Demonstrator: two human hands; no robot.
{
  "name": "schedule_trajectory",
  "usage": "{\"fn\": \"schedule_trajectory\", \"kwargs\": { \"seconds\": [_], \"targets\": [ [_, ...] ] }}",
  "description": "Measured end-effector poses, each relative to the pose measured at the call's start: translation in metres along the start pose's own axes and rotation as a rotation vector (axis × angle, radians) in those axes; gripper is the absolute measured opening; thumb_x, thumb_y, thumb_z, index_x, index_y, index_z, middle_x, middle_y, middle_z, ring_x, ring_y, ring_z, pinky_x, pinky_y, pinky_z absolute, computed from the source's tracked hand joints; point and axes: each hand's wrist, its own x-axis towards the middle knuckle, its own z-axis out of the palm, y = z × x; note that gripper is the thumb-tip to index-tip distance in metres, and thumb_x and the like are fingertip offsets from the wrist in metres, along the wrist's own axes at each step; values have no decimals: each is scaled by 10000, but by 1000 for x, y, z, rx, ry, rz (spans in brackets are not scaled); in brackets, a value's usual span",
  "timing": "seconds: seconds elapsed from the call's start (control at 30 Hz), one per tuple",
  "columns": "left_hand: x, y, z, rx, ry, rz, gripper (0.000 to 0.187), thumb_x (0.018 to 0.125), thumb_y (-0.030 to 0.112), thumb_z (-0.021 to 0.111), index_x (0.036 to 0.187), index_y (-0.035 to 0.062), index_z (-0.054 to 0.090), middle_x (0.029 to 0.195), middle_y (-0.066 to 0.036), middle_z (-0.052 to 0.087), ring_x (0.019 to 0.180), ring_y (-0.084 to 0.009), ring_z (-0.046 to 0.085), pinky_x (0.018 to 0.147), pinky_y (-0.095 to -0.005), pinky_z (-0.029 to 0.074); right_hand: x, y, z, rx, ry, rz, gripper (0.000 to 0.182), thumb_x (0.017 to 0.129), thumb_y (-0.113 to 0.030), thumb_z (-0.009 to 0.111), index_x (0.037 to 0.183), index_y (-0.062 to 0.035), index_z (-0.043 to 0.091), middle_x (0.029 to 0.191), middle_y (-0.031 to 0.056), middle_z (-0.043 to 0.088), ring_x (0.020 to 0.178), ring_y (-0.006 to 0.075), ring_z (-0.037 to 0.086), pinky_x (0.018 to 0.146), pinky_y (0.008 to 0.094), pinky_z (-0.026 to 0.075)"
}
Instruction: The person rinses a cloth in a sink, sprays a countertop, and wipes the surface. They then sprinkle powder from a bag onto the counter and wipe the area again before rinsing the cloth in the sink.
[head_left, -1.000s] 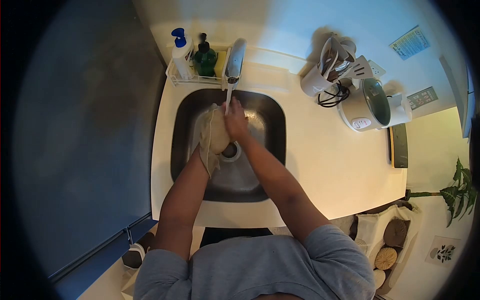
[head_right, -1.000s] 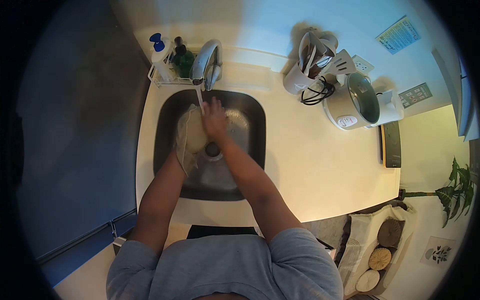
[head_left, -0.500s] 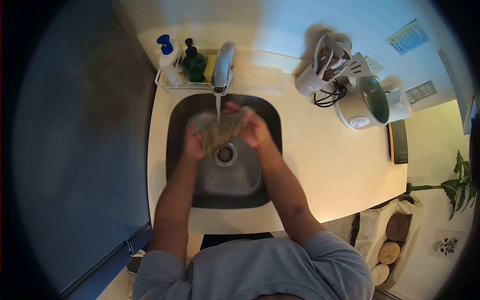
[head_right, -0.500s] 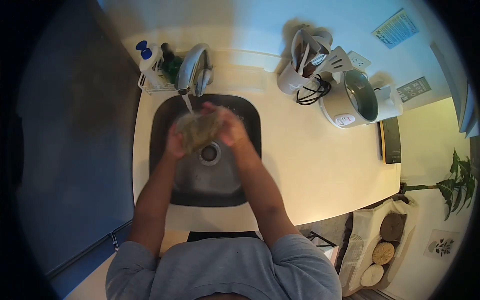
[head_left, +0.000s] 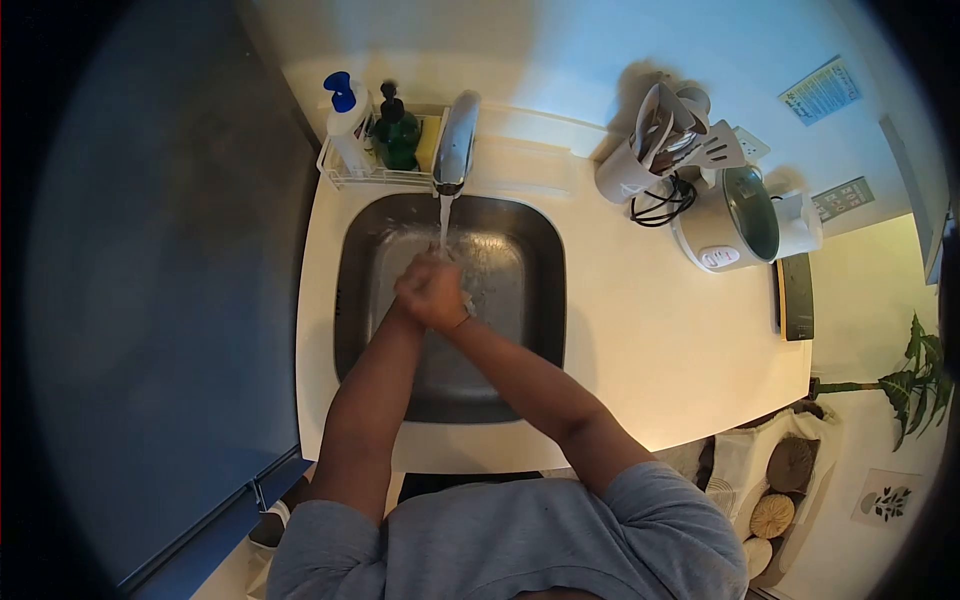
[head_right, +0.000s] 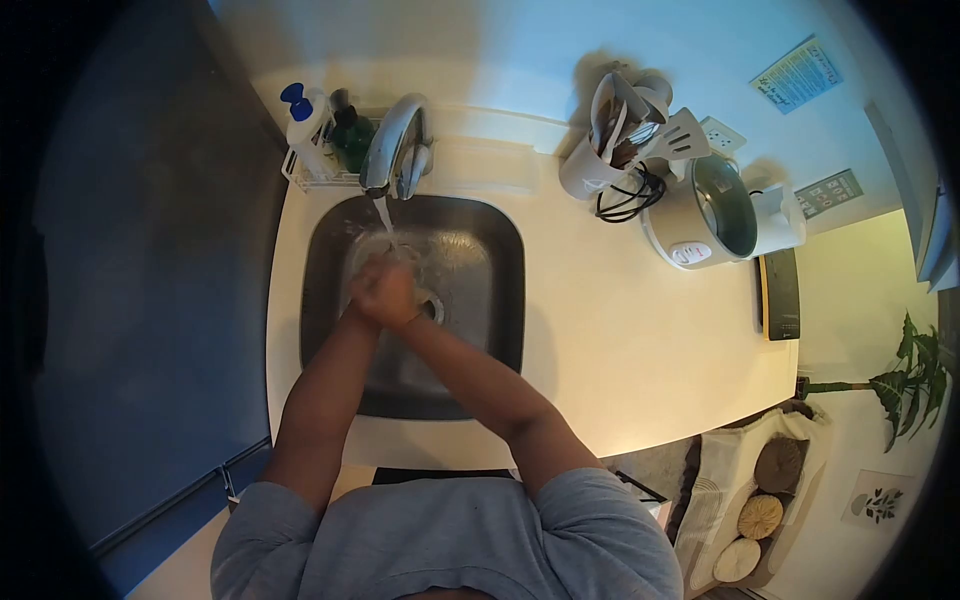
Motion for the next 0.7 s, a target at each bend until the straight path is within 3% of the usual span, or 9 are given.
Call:
{"fn": "schedule_trajectory", "kwargs": {
  "seconds": [0.07, 0.1, 0.17, 0.3, 0.37, 0.4, 0.47, 0.53, 0.7],
  "targets": [
    [-20, 10, -14, 1042, 99, -61, 321, 843, 277, 435, 1033, 28, 507, 971, -97, 574, 840, -193, 584, 689, -361, 498, -3, 1, 4, 45, -147, -72, 163, 633, -159, 592, 623, 3, 580, 608, 165, 507, 588, 317, 532, 589, 353, 442],
    [-16, 12, 12, 1046, 105, -63, 321, 843, 277, 435, 1033, 28, 507, 971, -97, 574, 840, -193, 584, 689, -361, 498, -1, 24, 11, 80, -124, 81, 163, 633, -160, 594, 622, 2, 577, 615, 163, 514, 602, 309, 544, 597, 359, 445],
    [7, 12, 96, 212, 858, -402, 321, 853, 271, 430, 1048, 28, 505, 943, -98, 580, 826, -203, 589, 685, -349, 500, 15, 46, 9, 117, -105, 232, 163, 632, -161, 597, 620, 1, 574, 622, 160, 520, 617, 300, 555, 605, 365, 448],
    [19, 5, 99, 121, 835, -361, 283, 854, 331, 444, 928, 70, 524, 845, -57, 566, 768, -177, 580, 631, -328, 486, 21, 27, 8, 28, 78, 231, 160, 647, -165, 594, 637, -8, 569, 602, 144, 541, 639, 289, 573, 601, 363, 450],
    [23, -16, 93, -647, -160, 509, 277, 875, 332, 417, 894, 77, 526, 818, -55, 561, 765, -174, 582, 612, -322, 484, 7, 9, 11, 45, 66, 86, 157, 657, -165, 592, 655, -9, 570, 605, 144, 542, 639, 290, 570, 596, 364, 446],
    [15, -12, 67, -648, -161, 510, 277, 875, 332, 417, 894, 77, 526, 818, -55, 561, 765, -174, 582, 612, -322, 484, 3, 2, 9, 31, -76, 67, 158, 665, -169, 593, 666, -12, 573, 619, 146, 548, 646, 298, 569, 598, 367, 444],
    [-8, 11, 7, 730, 100, 66, 249, 873, 310, 416, 883, 88, 528, 819, -56, 564, 725, -153, 572, 598, -314, 478, 5, 3, 6, 20, -216, 47, 159, 673, -172, 594, 677, -14, 576, 634, 149, 554, 653, 306, 567, 601, 371, 442],
    [5, 10, 56, 499, 440, -183, 233, 868, 304, 423, 875, 96, 527, 822, -53, 561, 727, -149, 570, 610, -313, 478, 20, 25, -3, 187, -88, 476, 152, 674, -172, 594, 666, -21, 576, 624, 156, 548, 629, 329, 554, 600, 390, 444],
    [5, 10, 60, 223, 879, -442, 218, 867, 297, 428, 893, 109, 536, 855, -42, 571, 741, -156, 575, 648, -317, 478, 10, 19, 1, 31, 41, 264, 145, 684, -153, 574, 654, -11, 578, 648, 180, 572, 621, 347, 565, 586, 393, 448]
  ]
}}
